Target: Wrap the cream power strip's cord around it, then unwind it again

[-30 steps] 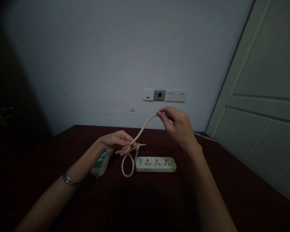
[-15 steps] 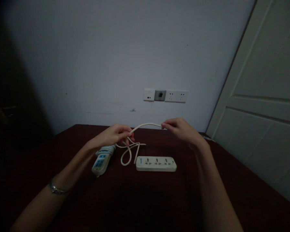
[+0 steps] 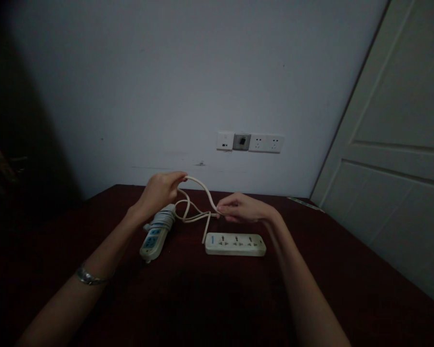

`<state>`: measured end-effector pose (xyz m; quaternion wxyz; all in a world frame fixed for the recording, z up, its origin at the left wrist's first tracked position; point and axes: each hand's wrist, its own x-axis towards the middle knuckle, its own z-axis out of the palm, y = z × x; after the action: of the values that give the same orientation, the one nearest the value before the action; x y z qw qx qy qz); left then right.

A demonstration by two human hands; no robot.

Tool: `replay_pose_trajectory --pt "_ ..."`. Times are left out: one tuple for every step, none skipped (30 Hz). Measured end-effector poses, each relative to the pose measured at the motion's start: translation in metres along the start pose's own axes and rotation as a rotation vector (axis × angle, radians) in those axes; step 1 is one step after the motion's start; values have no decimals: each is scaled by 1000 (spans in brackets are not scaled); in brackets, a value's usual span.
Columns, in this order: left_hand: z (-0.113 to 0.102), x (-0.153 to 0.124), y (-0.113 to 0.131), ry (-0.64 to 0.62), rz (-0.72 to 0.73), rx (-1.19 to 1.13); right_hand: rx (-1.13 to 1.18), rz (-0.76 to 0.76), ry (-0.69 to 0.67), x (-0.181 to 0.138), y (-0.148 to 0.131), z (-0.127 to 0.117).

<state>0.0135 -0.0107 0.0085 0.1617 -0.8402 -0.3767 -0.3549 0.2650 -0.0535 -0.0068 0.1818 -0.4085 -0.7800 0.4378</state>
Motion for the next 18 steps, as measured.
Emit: replay_pose_trajectory --pt "1 0 -1 3 9 26 36 -3 -45 2 0 2" --pt "2 0 -2 6 21 44 74 -16 -90 4 -1 5" --pt "2 0 -3 9 36 55 112 -39 -131 6 0 7" --pt "2 -1 -4 9 50 58 150 -65 -167 8 0 9" --pt "1 -1 -5 8 61 54 183 -92 -196 9 1 11" --pt "0 -1 -6 7 70 45 213 -117 -215 11 2 12" --pt "-1 0 -7 6 76 30 239 -138 -225 11 3 12" --pt "-2 0 -7 4 78 9 262 -151 -222 12 4 12" --pt "-3 0 -8 1 75 -17 276 -154 -204 11 5 11" --pt "-5 1 -9 0 67 -45 282 -152 -170 10 5 10" --pt "-6 1 -9 -3 57 -72 279 -143 -126 8 5 8" --pt "-7 2 -10 -7 47 -97 266 -126 -77 5 4 6" --pt "-8 2 -10 -10 38 -118 246 -107 -28 2 3 3" --pt "-8 3 -11 -13 32 -136 223 -87 15 -1 2 1" --pt "-8 3 -11 -15 29 -150 202 -67 51 -4 1 -2" --pt "-8 3 -12 -21 26 -162 184 -48 82 -8 -1 -4" --pt "-8 3 -12 -25 24 -171 167 -29 110 -10 -2 -6" --pt "-9 3 -13 -32 21 -175 144 -13 136 -12 -3 -7"
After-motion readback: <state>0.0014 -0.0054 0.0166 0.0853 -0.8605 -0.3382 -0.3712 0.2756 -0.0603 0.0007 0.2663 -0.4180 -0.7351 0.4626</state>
